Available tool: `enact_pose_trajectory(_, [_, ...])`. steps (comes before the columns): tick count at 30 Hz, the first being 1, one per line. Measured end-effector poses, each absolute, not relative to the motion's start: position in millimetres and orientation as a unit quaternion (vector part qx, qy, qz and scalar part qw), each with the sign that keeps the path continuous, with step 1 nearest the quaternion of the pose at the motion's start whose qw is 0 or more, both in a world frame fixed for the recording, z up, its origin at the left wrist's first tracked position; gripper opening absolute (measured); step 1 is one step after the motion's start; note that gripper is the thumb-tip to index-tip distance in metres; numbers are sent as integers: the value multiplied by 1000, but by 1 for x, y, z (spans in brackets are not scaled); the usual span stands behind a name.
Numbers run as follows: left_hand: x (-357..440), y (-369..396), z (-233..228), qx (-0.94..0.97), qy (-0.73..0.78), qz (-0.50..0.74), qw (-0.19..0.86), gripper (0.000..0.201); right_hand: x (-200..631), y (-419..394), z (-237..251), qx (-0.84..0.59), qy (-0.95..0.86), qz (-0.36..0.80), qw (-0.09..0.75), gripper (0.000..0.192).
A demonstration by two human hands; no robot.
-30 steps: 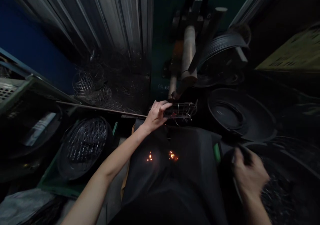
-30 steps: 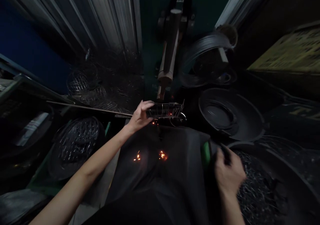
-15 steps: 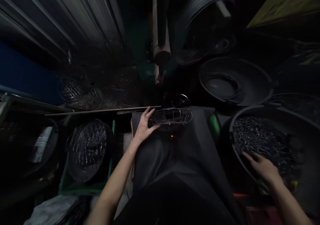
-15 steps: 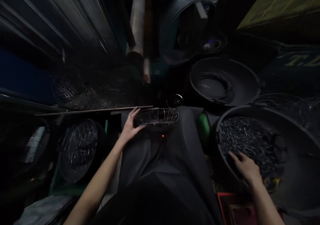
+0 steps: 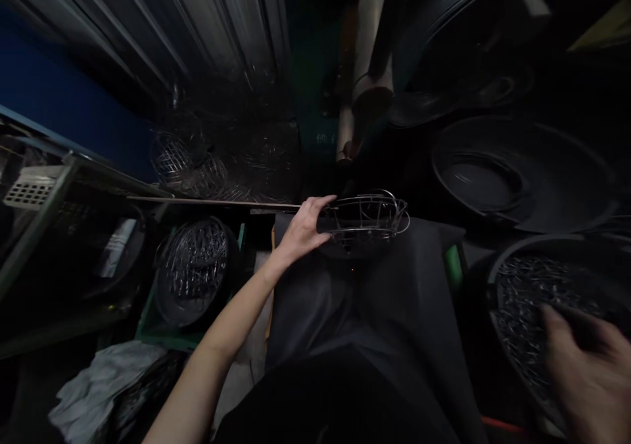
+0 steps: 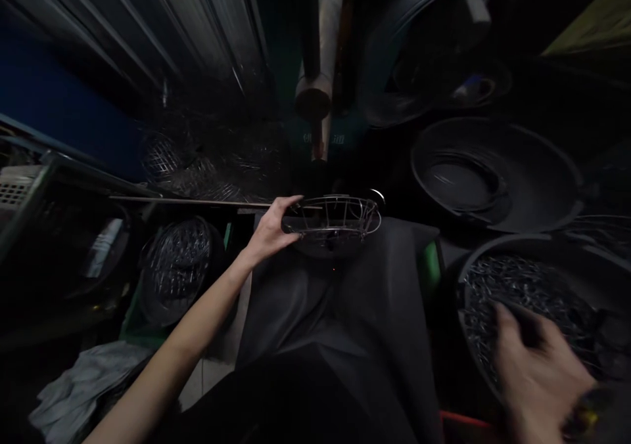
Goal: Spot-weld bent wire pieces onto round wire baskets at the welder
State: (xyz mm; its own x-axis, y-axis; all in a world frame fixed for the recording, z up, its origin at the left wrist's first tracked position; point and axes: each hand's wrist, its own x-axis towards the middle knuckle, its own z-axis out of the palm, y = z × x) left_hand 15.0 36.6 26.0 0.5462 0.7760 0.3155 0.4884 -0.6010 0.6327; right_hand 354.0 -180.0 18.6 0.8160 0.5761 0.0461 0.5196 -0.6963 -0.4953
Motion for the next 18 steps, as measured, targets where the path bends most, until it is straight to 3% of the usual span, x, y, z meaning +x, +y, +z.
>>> enact_pose_trajectory(2, [21,42,36,848,381,296,218,65,321,-157,11,-864,-379,86,321,35])
enact_pose_trajectory(6, [32,50,46,859,395,279,168,64,280,-113,-4,-796,-431,208,370,49])
enact_pose_trajectory(13, [44,49,47,877,414,238,61,59,234,-25,59,-692,-447,344,451,35])
enact_pose_trajectory(18, [47,48,48,878,421,227,13,52,205,18,62,-697,-487,289,439,29])
